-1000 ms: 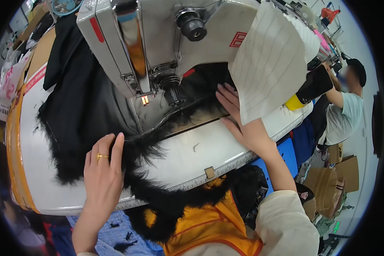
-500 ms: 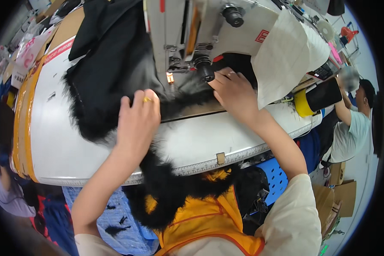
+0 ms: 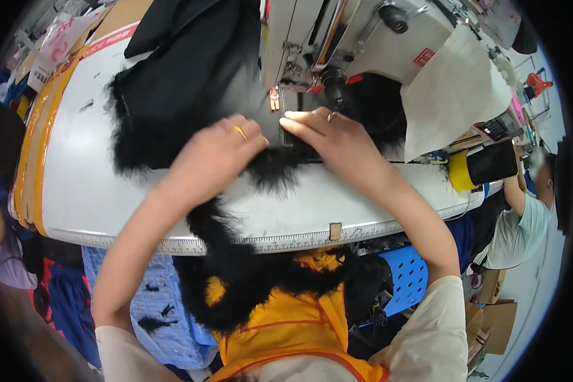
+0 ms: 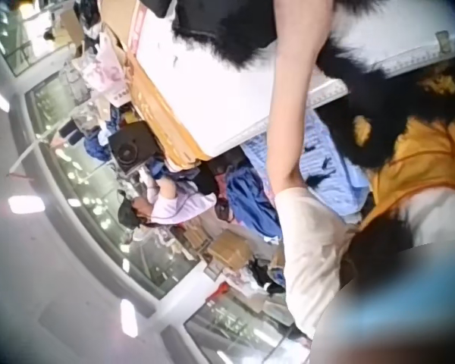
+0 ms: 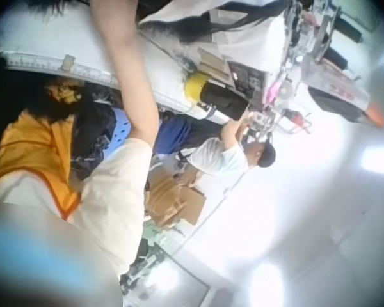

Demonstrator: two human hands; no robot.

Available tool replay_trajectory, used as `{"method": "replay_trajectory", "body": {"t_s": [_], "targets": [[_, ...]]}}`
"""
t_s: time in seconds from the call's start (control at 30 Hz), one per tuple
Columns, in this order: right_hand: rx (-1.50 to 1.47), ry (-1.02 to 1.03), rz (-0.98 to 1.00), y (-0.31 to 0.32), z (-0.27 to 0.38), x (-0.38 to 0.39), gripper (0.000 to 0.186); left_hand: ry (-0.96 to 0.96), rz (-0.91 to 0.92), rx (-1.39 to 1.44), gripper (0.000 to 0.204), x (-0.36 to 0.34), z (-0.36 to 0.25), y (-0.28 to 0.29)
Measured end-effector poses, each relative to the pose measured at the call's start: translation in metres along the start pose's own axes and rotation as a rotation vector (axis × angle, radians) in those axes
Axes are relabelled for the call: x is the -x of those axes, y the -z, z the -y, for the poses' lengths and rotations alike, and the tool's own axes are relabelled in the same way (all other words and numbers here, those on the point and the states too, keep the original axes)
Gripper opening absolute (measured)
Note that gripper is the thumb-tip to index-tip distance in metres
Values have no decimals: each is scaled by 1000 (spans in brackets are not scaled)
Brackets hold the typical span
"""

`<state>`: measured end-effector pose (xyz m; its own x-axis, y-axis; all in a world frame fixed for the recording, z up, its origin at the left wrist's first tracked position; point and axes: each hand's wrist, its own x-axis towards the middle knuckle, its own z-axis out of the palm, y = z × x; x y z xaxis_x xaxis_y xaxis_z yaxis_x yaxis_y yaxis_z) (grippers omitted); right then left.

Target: Sewing a black fur trim onto a black piece of clothing using an industrial sewing machine.

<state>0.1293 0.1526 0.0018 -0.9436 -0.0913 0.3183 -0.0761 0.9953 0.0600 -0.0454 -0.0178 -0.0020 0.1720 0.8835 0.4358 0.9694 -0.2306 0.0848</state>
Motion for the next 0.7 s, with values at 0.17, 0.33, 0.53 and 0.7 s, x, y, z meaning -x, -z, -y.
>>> {"method": "replay_trajectory", "body": {"t_s": [0.17,0.33,0.53,0.7], "targets": [[55,-9,-59,-1,-4,1,48,109,18,271,31,4,16,16],[118,-10,-95,-6,-4,8,46,-71,50,101,38,9,19,16],[-338,-84,-57,1,-20,5,55,45,101,42,39,-18,-5,9],[-649,-129,46,4,-34,-7,58,33,127,-169,27,-33,4,4]]}}
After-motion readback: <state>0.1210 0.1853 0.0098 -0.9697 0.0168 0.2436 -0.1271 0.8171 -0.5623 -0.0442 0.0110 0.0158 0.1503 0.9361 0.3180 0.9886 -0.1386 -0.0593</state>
